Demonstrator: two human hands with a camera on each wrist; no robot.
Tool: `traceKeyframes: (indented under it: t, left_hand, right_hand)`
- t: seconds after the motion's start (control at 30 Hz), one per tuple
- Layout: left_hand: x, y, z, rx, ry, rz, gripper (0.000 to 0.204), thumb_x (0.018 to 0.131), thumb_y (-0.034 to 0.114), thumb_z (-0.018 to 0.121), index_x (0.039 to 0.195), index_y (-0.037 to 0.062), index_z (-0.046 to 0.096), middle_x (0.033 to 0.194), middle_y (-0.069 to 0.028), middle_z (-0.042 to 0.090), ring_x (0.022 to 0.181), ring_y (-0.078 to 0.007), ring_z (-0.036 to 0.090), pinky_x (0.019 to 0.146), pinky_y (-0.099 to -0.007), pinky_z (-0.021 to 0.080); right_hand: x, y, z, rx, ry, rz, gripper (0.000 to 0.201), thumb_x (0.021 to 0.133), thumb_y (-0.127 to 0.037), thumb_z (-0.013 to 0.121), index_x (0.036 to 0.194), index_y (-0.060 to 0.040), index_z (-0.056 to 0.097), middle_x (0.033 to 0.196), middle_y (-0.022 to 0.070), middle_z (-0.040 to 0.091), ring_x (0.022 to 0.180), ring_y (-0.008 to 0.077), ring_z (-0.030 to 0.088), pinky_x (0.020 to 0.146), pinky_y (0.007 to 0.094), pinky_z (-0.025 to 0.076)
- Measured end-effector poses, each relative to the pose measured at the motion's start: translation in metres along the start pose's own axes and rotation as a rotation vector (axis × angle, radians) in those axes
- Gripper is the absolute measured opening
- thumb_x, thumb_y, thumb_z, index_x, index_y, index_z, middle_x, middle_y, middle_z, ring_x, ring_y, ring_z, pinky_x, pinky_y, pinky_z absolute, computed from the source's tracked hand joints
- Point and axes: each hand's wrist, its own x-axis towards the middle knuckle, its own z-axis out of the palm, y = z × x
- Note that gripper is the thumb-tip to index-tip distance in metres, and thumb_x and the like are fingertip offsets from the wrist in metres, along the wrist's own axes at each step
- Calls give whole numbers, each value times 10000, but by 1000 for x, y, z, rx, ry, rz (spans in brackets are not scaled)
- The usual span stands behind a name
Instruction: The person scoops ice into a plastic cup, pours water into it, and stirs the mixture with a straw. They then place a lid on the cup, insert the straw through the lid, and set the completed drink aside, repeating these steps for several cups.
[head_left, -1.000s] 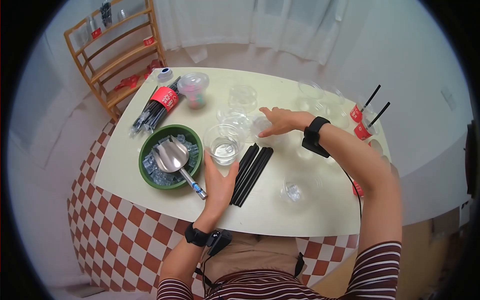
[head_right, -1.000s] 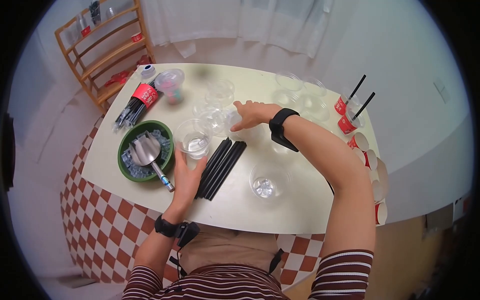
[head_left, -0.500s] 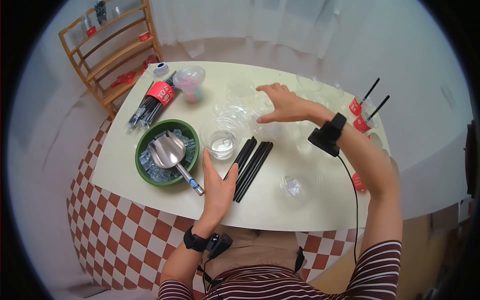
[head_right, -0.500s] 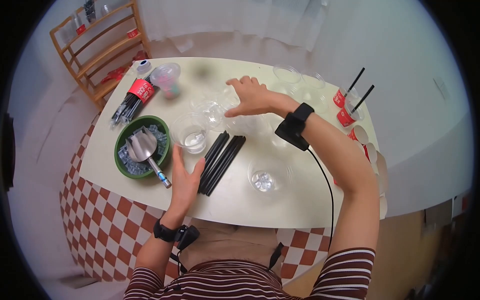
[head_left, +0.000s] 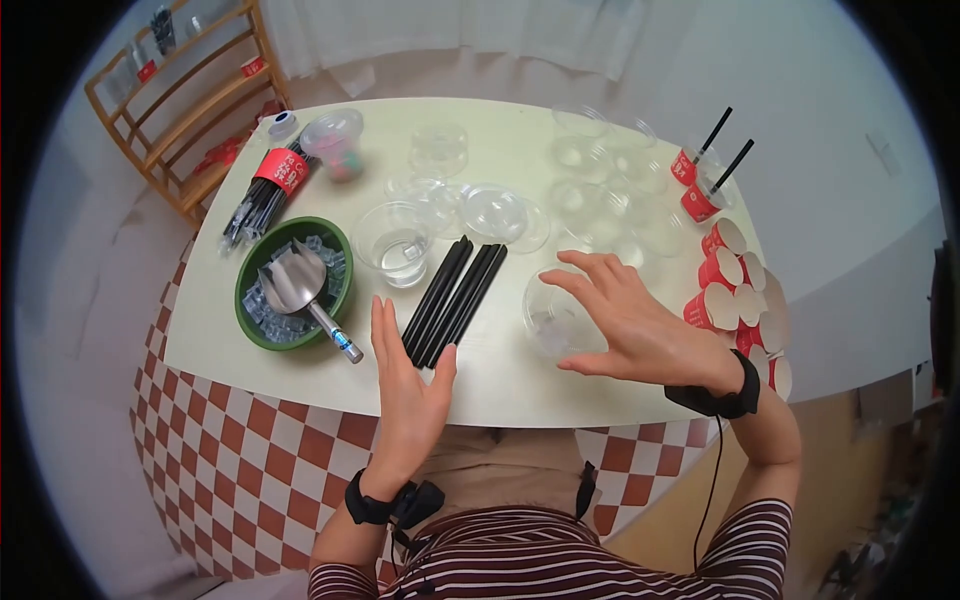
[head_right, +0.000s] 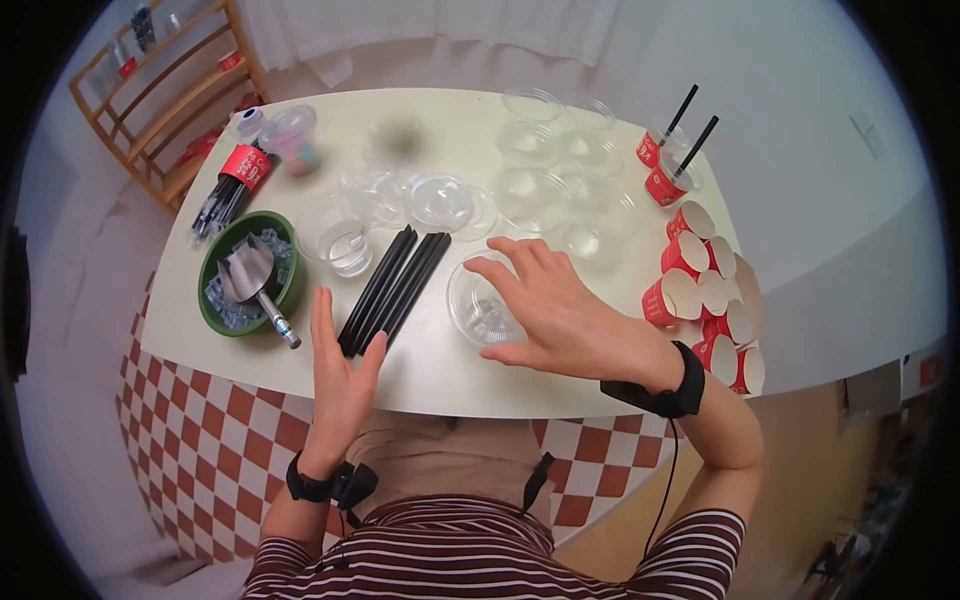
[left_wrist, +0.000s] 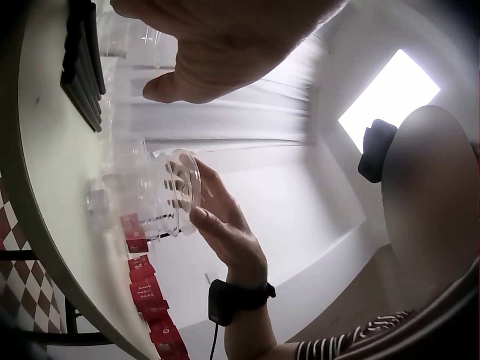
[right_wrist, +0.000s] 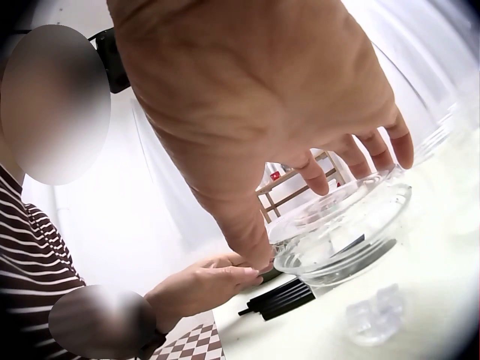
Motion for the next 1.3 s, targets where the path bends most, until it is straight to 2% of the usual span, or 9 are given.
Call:
traceKeyframes:
  t: [0.13,0.37,0.57,0.67,0.77,0.87,1.0,1.17,1.3]
  left_hand:
    - [-5,15,0,11,-8,68,785,961,160,648,1544,-95,189,1595,-323,203,1495,-443,231,1214,-459,243]
    - [4,37,15,-143,-139,191,664,983,163,626,1504,-93,305,1498,-301,404,1397,-412,417,1157,-445,335]
    - [10,41,31,-292,-264,181,599,1008,179,599,1485,-81,350,1448,-296,463,1358,-399,466,1134,-445,363]
    - [10,43,31,-283,-266,147,574,1013,151,585,1505,-41,362,1481,-225,479,1390,-308,474,1163,-426,365]
    - [9,36,31,-255,-251,135,586,997,137,606,1503,-39,368,1460,-232,495,1379,-316,486,1156,-416,376]
    - [10,26,32,-137,-165,199,574,956,98,647,1462,-44,417,1426,-240,515,1339,-343,515,1127,-402,402]
    - [18,-1,22,131,92,293,463,870,35,694,1309,-26,560,1200,-209,595,1129,-383,556,988,-442,448]
    - [30,-24,21,403,29,332,306,823,101,758,1086,-20,661,1043,-159,576,1025,-330,522,880,-432,400]
    - [32,-16,32,535,0,404,285,766,164,809,960,16,662,970,-125,556,970,-304,521,830,-414,385]
  right_hand:
    - [2,10,6,41,12,3,814,843,-361,782,1481,-77,363,1494,273,350,1348,449,368,1124,516,324]
    - [-4,9,8,50,46,-9,820,838,-365,788,1481,-77,368,1495,277,352,1348,452,369,1130,518,312]
    - [-5,9,14,48,75,-24,822,840,-345,791,1494,-87,363,1505,273,342,1348,454,362,1135,518,305]
    - [-7,8,13,26,141,-38,787,823,-313,795,1452,-43,407,1460,275,386,1319,441,389,1089,496,354]
    - [-13,9,4,58,174,8,806,809,-302,810,1458,-49,405,1471,263,385,1324,439,386,1106,497,349]
    - [-23,8,-2,108,157,124,823,815,-281,816,1492,-76,395,1524,210,364,1390,396,358,1151,465,334]
    - [-48,13,1,204,254,218,805,814,-270,810,1470,-42,401,1493,248,387,1373,410,373,1149,469,332]
    - [-78,18,14,203,265,373,793,819,-249,801,1472,-43,402,1494,243,388,1389,403,366,1156,458,327]
    - [-77,9,7,133,327,339,800,814,-251,805,1474,-49,402,1504,241,381,1375,408,373,1142,469,339]
